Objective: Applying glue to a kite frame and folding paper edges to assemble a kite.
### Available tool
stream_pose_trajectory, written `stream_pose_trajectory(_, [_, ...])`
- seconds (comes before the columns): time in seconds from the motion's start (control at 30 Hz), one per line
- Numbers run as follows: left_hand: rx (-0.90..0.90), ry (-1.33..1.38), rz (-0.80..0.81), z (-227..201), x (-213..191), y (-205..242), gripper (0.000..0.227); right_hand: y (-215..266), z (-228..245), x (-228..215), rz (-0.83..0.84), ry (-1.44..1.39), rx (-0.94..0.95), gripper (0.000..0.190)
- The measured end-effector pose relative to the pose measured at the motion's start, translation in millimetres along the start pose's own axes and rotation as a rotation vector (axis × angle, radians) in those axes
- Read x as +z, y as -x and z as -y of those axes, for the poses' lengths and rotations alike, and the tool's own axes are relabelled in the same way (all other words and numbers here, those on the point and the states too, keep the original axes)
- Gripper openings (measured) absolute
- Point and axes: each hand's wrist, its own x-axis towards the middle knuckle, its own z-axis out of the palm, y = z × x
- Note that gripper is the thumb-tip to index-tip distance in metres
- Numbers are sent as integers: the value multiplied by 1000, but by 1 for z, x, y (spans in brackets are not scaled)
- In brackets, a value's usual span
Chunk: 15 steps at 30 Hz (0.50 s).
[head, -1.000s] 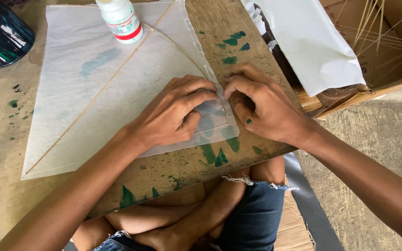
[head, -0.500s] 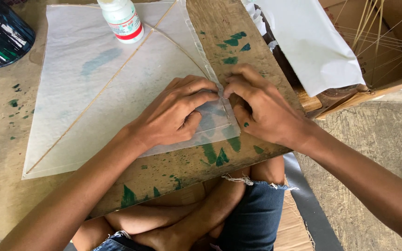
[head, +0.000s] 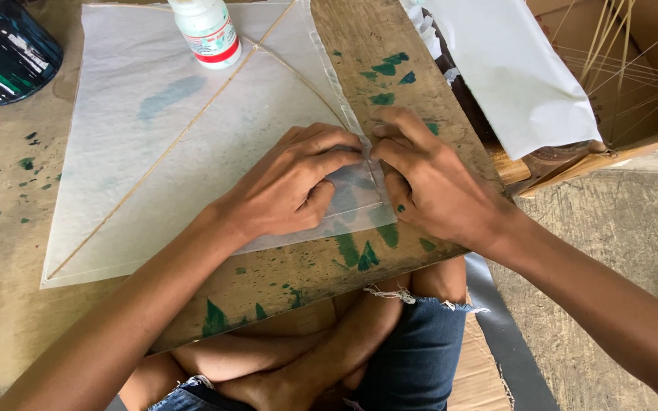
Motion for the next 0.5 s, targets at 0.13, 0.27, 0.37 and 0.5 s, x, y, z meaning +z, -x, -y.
stream_pose_trajectory(0.13, [12, -3, -5, 1, 0, -1, 48, 1, 2, 2, -10, 28, 26, 20])
stream_pose_trajectory(0.27, [1, 8, -7, 0, 0, -1, 48, 5, -3, 4, -59, -18, 27, 21])
stream_pose_trajectory(0.37, [5, 4, -15, 0, 1, 0, 47, 2, 2, 0, -65, -10, 20, 26])
stream_pose_trajectory(0.5, [13, 4, -12, 2, 0, 1, 45, -3, 14, -7, -59, -2, 6, 32])
